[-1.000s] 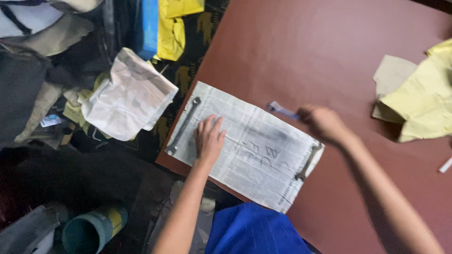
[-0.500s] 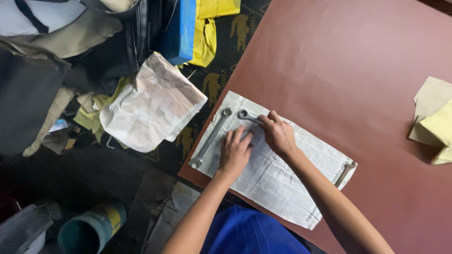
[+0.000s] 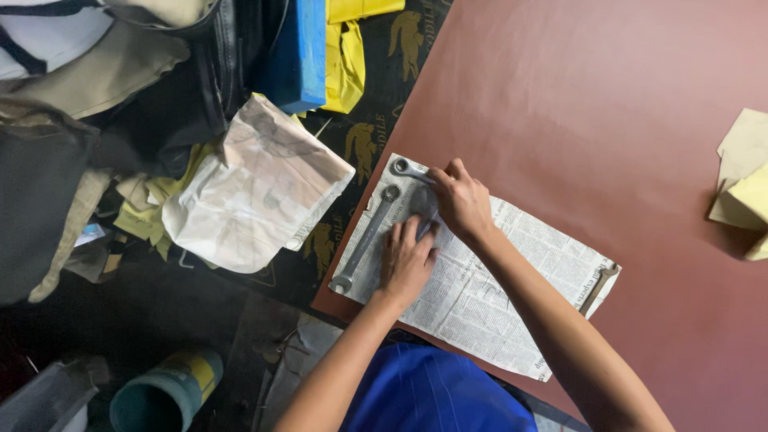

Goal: The person unrolls a large sheet of brown material on a workbench and places a newspaper template on top. They secure the template with wrenches and use shears to cut the material along the template's edges. The person then removes the template and the cut piece of material.

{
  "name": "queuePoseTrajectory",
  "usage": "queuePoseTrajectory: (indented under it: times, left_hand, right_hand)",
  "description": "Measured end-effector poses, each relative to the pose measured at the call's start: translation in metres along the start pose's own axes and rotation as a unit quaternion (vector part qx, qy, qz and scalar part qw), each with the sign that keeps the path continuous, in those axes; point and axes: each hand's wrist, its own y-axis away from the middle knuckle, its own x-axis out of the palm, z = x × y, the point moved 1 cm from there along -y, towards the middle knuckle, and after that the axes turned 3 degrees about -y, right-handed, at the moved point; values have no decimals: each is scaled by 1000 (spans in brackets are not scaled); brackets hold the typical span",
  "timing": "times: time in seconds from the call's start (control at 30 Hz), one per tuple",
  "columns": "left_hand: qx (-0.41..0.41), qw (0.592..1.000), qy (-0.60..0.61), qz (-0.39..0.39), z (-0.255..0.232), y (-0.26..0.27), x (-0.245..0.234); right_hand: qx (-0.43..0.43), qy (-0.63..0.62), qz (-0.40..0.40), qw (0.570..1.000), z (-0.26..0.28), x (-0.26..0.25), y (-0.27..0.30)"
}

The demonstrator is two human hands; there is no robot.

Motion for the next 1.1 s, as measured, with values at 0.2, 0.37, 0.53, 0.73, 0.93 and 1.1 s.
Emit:
queuePoseTrajectory:
  times: [0.2,0.37,0.53,0.73,0.93,1.1]
  left_hand:
    - [7,1000,22,-9,2,1,1]
    - [8,1000,24,-2,-1,3,-3]
    - [80,996,-39,-22,-9,10,9]
    - [270,959,-45,75,-54,47,58]
    - [368,917,-35,152,-95,68,86]
    - [424,888,-56,169,-120,81,101]
  right_hand:
    - [29,-24,-40,998,3,-4,7]
    - [121,-44,-70,989,-14,-15,83]
    - [237,-65,-104,964,-7,-18,208]
    - [371,-61,-144,915,7,-27,316]
    - [392,-23,-200,897,7,-43,388]
    - [421,-43,-178,888,0,-50,428]
